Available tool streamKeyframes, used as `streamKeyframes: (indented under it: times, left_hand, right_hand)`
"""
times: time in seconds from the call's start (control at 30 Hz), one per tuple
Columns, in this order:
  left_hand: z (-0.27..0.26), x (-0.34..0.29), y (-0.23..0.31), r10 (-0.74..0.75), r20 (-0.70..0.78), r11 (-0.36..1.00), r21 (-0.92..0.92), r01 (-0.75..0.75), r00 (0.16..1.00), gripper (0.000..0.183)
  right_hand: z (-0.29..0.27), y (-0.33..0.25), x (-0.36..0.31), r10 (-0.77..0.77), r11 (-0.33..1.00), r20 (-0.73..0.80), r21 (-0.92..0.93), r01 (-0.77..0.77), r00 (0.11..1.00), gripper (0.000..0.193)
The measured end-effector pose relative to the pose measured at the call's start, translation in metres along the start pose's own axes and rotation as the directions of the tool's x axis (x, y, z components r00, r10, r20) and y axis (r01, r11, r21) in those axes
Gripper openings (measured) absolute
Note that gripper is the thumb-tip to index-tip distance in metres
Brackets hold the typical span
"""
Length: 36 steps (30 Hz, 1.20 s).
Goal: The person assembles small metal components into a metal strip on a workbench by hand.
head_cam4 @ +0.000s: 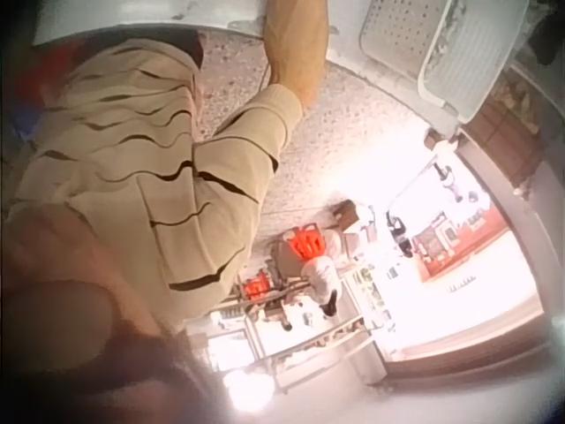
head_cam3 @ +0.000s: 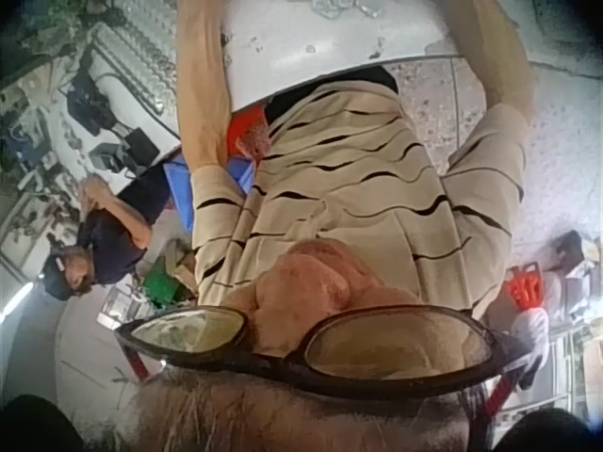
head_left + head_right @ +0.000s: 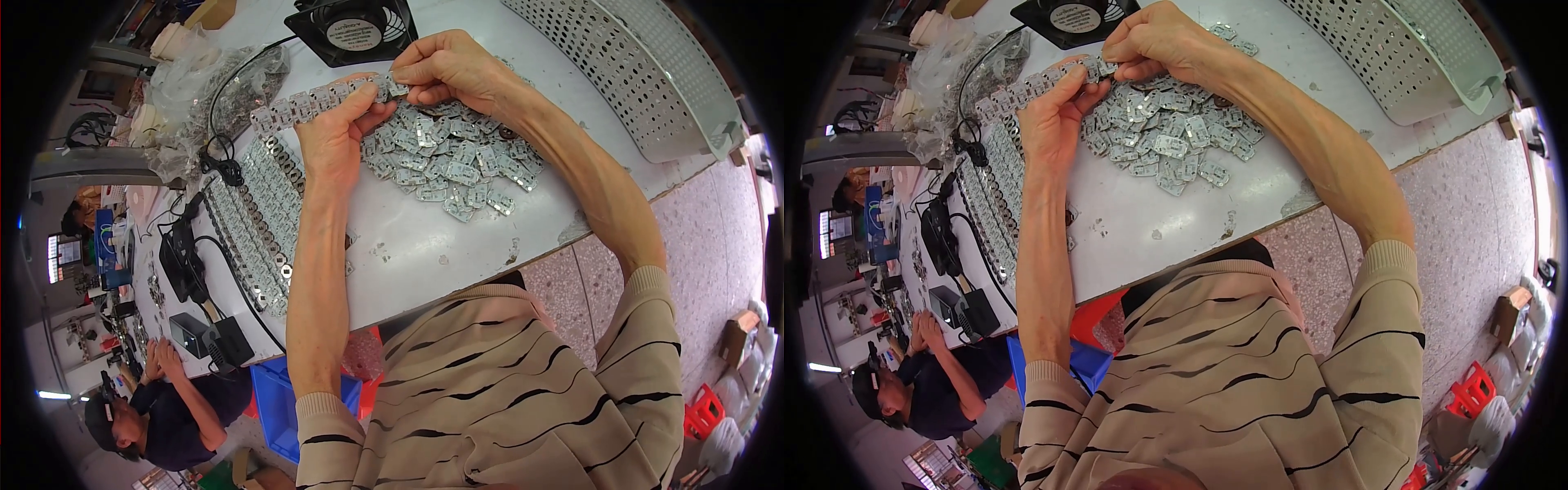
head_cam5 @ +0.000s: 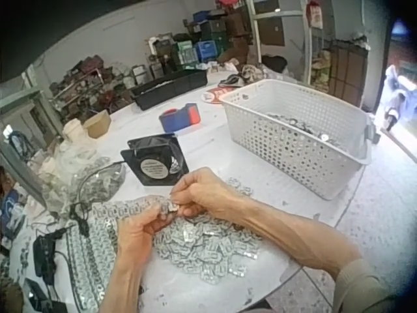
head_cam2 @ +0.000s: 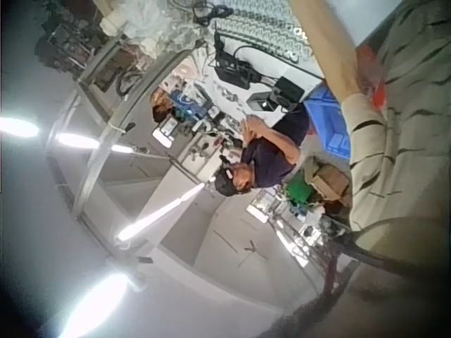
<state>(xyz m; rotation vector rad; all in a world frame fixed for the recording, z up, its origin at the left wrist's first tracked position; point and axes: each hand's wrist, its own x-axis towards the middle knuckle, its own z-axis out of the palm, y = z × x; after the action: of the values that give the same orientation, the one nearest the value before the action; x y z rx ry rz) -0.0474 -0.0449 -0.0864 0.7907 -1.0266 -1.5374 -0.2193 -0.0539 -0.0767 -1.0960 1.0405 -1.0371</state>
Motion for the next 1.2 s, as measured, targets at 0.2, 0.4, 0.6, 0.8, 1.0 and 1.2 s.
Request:
streamKeyframes:
  times: [0.2, 0.4, 0.6, 0.8, 1.0, 1.2]
  left_hand:
    - [0.004, -0.004, 0.001, 0.048, 0.02, 0.995, 0.084, -0.05, 0.999, 0.015]
    - [0.006, -0.007, 0.013, 0.113, -0.028, 0.982, 0.157, -0.107, 0.993, 0.013]
    - [0.011, -0.009, 0.015, 0.131, 0.016, 0.918, 0.376, -0.127, 0.991, 0.014]
    - [0.008, -0.009, 0.014, 0.123, 0.024, 0.901, 0.416, -0.121, 0.992, 0.011]
    - [0.021, -0.016, 0.02, 0.099, 0.081, 0.787, 0.604, -0.128, 0.992, 0.012]
    - [0.018, -0.016, 0.024, -0.029, 0.066, 0.84, 0.543, -0.012, 0.997, 0.019]
  right_hand:
    - [-0.003, 0.003, -0.001, 0.023, 1.0, 0.003, 0.02, -0.023, 1.0, 0.01]
    - [0.001, -0.011, -0.008, -0.043, 0.999, 0.053, -0.013, 0.044, 0.998, 0.013]
    - [0.004, -0.015, -0.014, -0.101, 0.99, 0.087, -0.091, 0.109, 0.991, 0.014]
    - [-0.003, -0.018, -0.012, -0.062, 0.992, 0.137, -0.104, 0.076, 0.989, 0.015]
    - [-0.045, -0.027, 0.003, -0.132, 0.967, 0.007, 0.219, 0.128, 0.991, 0.013]
    - [-0.026, -0.023, -0.001, -0.147, 0.985, -0.015, 0.091, 0.148, 0.989, 0.012]
